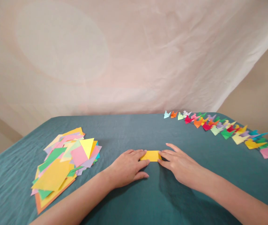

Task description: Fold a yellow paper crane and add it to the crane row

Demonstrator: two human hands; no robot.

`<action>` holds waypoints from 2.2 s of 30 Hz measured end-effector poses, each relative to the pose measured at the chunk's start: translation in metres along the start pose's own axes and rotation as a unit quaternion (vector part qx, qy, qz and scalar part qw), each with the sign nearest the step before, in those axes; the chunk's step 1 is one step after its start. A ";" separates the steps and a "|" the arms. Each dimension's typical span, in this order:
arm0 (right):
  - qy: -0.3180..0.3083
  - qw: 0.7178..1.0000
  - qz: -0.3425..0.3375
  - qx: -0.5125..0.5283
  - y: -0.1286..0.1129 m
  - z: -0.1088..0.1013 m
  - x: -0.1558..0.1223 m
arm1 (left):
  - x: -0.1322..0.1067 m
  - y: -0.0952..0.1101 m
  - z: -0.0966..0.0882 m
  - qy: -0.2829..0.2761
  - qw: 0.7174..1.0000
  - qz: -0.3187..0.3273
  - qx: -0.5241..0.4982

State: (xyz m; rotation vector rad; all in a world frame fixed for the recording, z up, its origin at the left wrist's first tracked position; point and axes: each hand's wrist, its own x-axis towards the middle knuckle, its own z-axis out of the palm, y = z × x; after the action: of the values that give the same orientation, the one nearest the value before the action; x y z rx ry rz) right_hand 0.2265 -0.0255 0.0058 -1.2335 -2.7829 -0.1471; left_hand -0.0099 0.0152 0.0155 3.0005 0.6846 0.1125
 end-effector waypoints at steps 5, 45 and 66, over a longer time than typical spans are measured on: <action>0.000 1.000 0.020 0.002 -0.002 -0.006 -0.001 | -0.001 0.000 0.001 0.007 1.000 -0.001 0.000; -0.063 0.996 0.060 -0.010 0.001 -0.007 -0.008 | -0.007 0.006 -0.015 -0.012 0.997 -0.045 0.060; -0.002 0.988 0.100 0.118 0.016 -0.006 0.000 | -0.004 -0.002 -0.009 0.049 0.996 -0.029 0.069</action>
State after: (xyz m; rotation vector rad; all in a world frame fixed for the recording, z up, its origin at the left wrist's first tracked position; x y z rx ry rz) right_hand 0.2381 -0.0155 0.0126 -1.4374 -2.5648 0.1948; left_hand -0.0152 0.0155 0.0245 3.1211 0.8209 0.2187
